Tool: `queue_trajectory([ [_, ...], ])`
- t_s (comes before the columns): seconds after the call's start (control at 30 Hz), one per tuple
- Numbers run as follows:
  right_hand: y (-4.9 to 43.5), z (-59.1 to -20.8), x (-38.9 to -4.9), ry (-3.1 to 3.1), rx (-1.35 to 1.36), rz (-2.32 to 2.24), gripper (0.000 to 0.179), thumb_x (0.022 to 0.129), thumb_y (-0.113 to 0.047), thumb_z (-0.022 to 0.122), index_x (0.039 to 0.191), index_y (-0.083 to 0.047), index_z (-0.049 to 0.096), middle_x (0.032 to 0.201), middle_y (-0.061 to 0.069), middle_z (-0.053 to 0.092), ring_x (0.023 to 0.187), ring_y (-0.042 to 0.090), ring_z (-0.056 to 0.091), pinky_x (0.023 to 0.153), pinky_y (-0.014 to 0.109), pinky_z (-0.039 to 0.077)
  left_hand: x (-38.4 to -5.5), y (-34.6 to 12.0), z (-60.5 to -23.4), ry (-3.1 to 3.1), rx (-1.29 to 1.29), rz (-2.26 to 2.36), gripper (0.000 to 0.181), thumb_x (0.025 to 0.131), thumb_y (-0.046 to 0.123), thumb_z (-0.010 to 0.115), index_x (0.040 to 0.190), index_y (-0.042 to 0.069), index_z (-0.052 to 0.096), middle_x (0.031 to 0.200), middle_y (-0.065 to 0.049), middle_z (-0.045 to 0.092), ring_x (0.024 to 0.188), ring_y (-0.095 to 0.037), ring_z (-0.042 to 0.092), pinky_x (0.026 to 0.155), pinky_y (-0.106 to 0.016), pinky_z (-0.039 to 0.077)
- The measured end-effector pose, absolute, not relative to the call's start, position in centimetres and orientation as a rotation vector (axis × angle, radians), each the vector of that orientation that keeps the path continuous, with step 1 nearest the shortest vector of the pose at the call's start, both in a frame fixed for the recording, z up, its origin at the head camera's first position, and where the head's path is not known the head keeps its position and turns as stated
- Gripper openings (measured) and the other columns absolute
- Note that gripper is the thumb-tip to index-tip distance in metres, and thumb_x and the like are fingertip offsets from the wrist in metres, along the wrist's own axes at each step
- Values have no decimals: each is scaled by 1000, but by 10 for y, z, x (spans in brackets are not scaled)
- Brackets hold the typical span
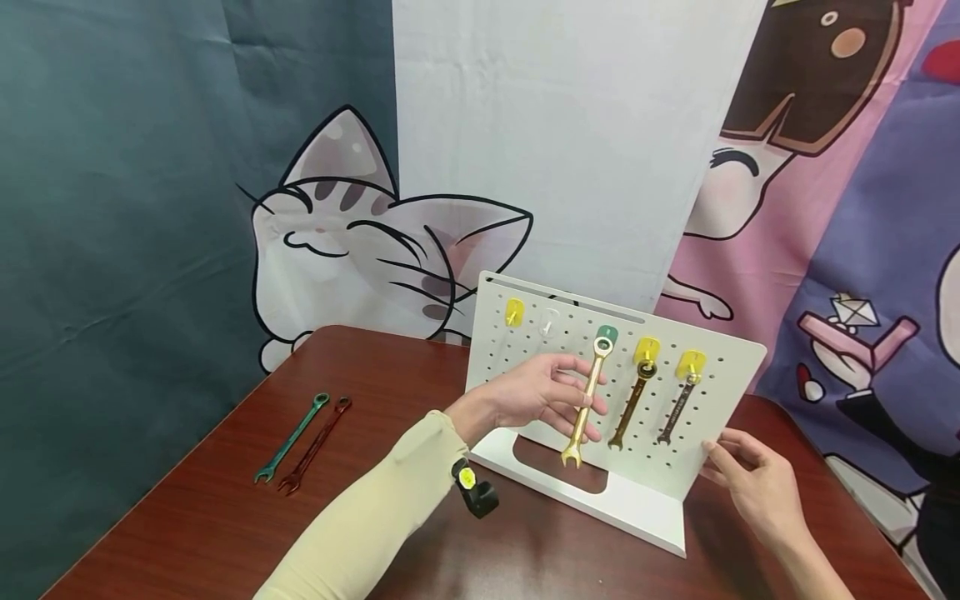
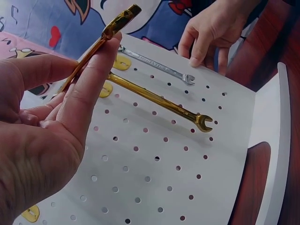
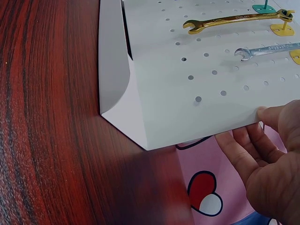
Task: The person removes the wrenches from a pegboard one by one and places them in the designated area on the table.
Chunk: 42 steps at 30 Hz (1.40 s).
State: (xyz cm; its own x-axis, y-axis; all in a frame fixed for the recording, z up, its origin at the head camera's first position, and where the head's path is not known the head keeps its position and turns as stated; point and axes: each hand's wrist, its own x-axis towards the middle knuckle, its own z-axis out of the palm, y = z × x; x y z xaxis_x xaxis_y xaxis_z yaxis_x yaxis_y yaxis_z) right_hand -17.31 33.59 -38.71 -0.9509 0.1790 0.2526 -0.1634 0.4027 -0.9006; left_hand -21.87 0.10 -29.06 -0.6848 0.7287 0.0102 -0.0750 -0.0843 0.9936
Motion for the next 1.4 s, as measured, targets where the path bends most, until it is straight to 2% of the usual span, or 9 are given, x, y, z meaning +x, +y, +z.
queue_trajectory([
  [0.23, 336, -388, -174, -2349, 2, 1558, 21, 102, -10, 71, 114, 6, 68, 86, -20, 71, 72, 2, 76, 68, 23, 64, -217, 0, -289, 1637, 710, 1836, 42, 106, -3, 55, 147, -5, 46, 121, -30, 71, 78, -21, 78, 83, -49, 66],
  [0.43, 337, -387, -173, -2326, 1, 1593, 11, 101, -10, 72, 109, -2, 72, 85, -19, 72, 71, 3, 76, 67, 23, 64, -218, -3, -288, 1651, 718, 1833, 42, 106, -4, 55, 147, -3, 46, 124, -31, 70, 84, -24, 80, 86, -51, 66],
  [0.6, 337, -387, -174, -2320, 4, 1603, 10, 101, -10, 72, 109, -5, 73, 85, -20, 72, 72, 2, 76, 67, 23, 64, -218, -8, -288, 1664, 698, 1841, 46, 105, -4, 56, 150, -2, 43, 115, -22, 74, 89, -30, 81, 85, -52, 66],
  [0.8, 336, -387, -173, -2321, 5, 1590, 10, 101, -10, 71, 109, -4, 73, 86, -21, 72, 72, 1, 76, 67, 23, 64, -218, -15, -292, 1680, 691, 1831, 48, 105, -6, 54, 152, -1, 42, 128, -35, 67, 86, -23, 80, 85, -52, 66],
  [0.93, 336, -387, -173, -2324, 7, 1572, 10, 101, -10, 71, 108, -4, 73, 85, -21, 72, 72, 0, 75, 67, 22, 64, -218, -19, -296, 1688, 688, 1827, 49, 104, -7, 54, 152, -2, 42, 131, -37, 65, 84, -21, 79, 83, -52, 66],
  [1.2, 336, -387, -174, -2344, 12, 1544, 17, 102, -11, 71, 112, 3, 71, 86, -21, 72, 72, 1, 76, 68, 23, 64, -217, -26, -314, 1702, 660, 1822, 52, 102, -9, 56, 152, -1, 43, 124, -24, 74, 87, -21, 80, 78, -48, 67],
  [1.4, 337, -387, -174, -2354, 4, 1545, 17, 102, -11, 71, 111, 3, 70, 85, -20, 71, 72, 2, 76, 68, 23, 64, -216, -31, -327, 1692, 637, 1820, 52, 102, -9, 57, 151, 0, 43, 129, -23, 73, 89, -22, 80, 83, -56, 65],
])
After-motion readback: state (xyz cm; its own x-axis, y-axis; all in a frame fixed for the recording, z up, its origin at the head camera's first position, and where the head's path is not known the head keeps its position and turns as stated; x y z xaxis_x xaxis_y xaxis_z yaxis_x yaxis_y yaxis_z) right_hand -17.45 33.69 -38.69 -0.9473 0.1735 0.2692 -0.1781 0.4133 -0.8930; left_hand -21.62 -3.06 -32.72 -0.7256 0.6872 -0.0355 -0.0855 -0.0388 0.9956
